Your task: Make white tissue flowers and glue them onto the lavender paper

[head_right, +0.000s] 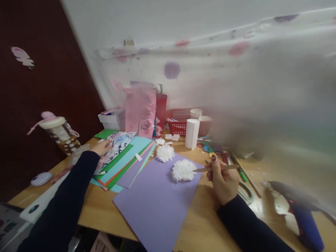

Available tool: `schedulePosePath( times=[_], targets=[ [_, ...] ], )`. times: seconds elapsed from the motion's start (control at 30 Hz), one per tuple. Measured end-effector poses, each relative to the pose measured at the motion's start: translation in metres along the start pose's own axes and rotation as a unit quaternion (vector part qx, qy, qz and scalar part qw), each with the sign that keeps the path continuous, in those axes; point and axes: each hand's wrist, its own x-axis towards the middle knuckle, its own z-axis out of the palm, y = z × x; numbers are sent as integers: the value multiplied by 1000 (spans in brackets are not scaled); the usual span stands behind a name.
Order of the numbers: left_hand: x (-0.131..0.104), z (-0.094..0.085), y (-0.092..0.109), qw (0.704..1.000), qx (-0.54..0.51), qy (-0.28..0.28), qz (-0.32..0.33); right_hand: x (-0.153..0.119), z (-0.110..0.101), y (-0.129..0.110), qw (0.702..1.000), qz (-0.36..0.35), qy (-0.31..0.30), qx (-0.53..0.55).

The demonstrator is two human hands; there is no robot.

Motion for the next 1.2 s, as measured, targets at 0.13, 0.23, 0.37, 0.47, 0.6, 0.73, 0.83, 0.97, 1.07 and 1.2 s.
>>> schedulePosePath(
  times=[0.13,0.23,0.37,0.47,0.6,0.73,0.83,0.97,1.07,1.2],
  targets=[
    [-6,13,21,999,34,-27,19,0,-1,1,1000,-3,-4,-7],
    [-13,23,40,998,58,-32,18,0,-2,1,1000,-8,-4,-19],
    [-28,38,72,996,67,-34,41,-1,-3,-4,999,-27,-12,-38],
    [-44,42,95,992,40,-42,113,-1,-3,-7,998,-31,-17,-49],
    [-52,32,101,978,-67,-32,197,0,-3,-4,998,-21,-21,-53],
    [-20,11,77,988,-98,55,102,0,-3,1,999,-17,-24,-38],
    [25,5,59,994,-70,82,36,-1,-4,0,999,-27,-25,-31],
    [75,15,50,997,-56,54,9,-1,-7,-2,998,-41,-20,-44],
    [93,26,49,997,-67,23,15,0,-9,0,998,-41,-27,-47],
    [102,38,44,996,-92,-13,15,0,-10,4,997,-49,-40,-44]
  ],
)
